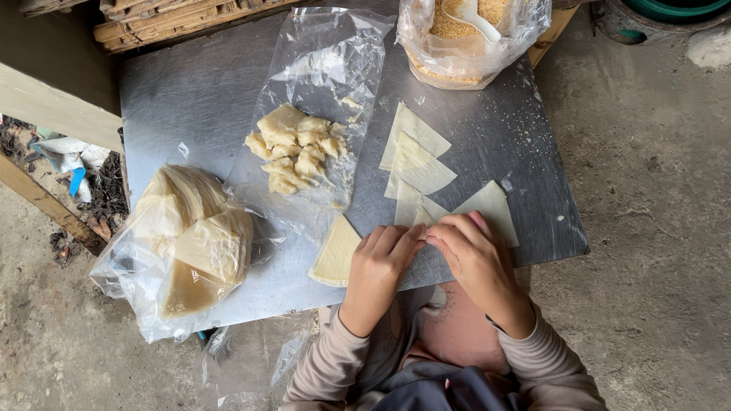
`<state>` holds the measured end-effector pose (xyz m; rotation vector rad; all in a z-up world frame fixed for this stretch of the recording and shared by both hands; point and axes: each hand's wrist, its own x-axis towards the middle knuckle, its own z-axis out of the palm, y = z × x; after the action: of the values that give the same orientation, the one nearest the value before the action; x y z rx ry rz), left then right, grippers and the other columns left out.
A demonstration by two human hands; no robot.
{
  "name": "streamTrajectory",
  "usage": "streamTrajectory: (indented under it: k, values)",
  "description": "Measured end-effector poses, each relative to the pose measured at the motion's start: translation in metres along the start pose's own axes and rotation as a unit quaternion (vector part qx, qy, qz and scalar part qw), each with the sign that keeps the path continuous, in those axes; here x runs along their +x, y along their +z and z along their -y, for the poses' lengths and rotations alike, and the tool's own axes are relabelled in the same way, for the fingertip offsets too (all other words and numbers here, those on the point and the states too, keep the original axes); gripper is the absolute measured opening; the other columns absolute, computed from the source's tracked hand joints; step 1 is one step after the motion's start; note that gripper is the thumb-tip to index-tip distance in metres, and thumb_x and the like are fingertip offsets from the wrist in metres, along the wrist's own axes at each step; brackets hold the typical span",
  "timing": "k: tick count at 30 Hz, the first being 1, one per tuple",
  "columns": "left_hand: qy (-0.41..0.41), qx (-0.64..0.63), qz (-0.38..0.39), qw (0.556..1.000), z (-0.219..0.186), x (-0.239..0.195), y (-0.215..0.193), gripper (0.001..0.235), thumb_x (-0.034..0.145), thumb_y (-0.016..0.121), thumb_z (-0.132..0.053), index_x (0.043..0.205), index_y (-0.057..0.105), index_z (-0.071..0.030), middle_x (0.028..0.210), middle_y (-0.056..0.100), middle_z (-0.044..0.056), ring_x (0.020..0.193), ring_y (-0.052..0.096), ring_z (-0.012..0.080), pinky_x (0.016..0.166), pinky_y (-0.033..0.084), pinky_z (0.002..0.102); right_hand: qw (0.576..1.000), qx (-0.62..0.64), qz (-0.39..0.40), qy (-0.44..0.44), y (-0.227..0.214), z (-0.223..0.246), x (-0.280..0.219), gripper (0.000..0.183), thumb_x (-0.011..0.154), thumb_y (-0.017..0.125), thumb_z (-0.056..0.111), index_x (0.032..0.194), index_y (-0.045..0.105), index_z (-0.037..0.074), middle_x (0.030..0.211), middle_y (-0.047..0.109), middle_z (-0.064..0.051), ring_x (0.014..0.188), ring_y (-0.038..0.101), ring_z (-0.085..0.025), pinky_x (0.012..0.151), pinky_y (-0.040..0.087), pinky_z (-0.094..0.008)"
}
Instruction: The person folds triangular pastry wrappers, places a spoonful of grainy filling into each, and seals them into small packets. The person repeats this process for multiple wrappers on a metal table.
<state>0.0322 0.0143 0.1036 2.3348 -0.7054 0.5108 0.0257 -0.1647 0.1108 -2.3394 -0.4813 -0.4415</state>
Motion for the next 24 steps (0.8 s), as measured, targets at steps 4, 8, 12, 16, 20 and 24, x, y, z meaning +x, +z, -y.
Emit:
streamTrajectory:
  k: [4, 8, 12, 16, 20, 24]
  values:
    - [-0.022, 0.003, 0.002, 1.0, -0.0025, 0.0014, 0.0028, 0.015, 0.087, 0.075, -0.011, 0.1, 0.072, -0.006, 0.095, 0.066, 0.005, 0.084, 0.065, 0.0226, 0.07, 0.054, 0.036, 1.0, -0.021, -0.001, 0.006, 0.001, -0.0003, 0.0014, 0.017, 0.082, 0.075, 0.001, 0.099, 0.072, 0.003, 0.099, 0.068, -0.01, 0.09, 0.063, -0.028, 0.08, 0.053, -0.039]
    - [-0.049, 0.037, 0.018, 0.998, -0.0053, 0.0034, 0.0061, 0.014, 0.084, 0.072, -0.007, 0.097, 0.07, -0.005, 0.098, 0.064, 0.007, 0.084, 0.064, 0.0211, 0.068, 0.055, 0.034, 1.0, 0.007, -0.009, -0.008, -0.0011, -0.0005, 0.0015, 0.018, 0.086, 0.073, 0.0, 0.105, 0.07, 0.001, 0.102, 0.069, -0.006, 0.095, 0.065, -0.024, 0.082, 0.055, -0.037]
    - [-0.025, 0.06, 0.023, 0.998, -0.0038, 0.003, 0.0051, 0.024, 0.081, 0.07, -0.005, 0.105, 0.073, -0.006, 0.094, 0.061, 0.005, 0.085, 0.064, 0.0206, 0.068, 0.055, 0.033, 1.0, -0.013, 0.006, -0.008, -0.0027, 0.0002, 0.0025, 0.017, 0.086, 0.075, 0.004, 0.102, 0.07, 0.002, 0.101, 0.068, -0.005, 0.096, 0.064, -0.024, 0.082, 0.055, -0.037]
    - [-0.023, 0.052, 0.033, 0.998, -0.0014, 0.0045, 0.0051, 0.016, 0.087, 0.072, -0.013, 0.102, 0.072, -0.007, 0.091, 0.061, 0.004, 0.084, 0.064, 0.0205, 0.065, 0.054, 0.034, 0.999, -0.043, 0.021, -0.004, -0.0027, -0.0003, 0.0043, 0.02, 0.084, 0.072, -0.001, 0.103, 0.072, 0.003, 0.101, 0.068, -0.007, 0.095, 0.064, -0.026, 0.081, 0.054, -0.039]
    - [-0.046, 0.04, 0.032, 0.998, -0.0007, 0.009, 0.0079, 0.01, 0.091, 0.072, -0.016, 0.099, 0.072, -0.01, 0.09, 0.062, 0.003, 0.083, 0.064, 0.0204, 0.062, 0.053, 0.034, 0.999, -0.038, 0.016, -0.002, -0.0025, -0.0002, 0.0064, 0.021, 0.086, 0.071, 0.001, 0.107, 0.072, 0.004, 0.102, 0.067, -0.007, 0.096, 0.064, -0.026, 0.081, 0.054, -0.039]
    - [-0.041, 0.065, 0.022, 0.997, -0.0025, 0.0096, 0.0092, 0.013, 0.088, 0.071, -0.014, 0.099, 0.07, -0.007, 0.094, 0.063, 0.005, 0.086, 0.065, 0.0212, 0.063, 0.054, 0.033, 1.0, -0.022, 0.015, -0.005, -0.0035, -0.0006, 0.0059, 0.022, 0.088, 0.072, 0.007, 0.109, 0.069, 0.002, 0.104, 0.067, -0.006, 0.096, 0.064, -0.026, 0.08, 0.054, -0.039]
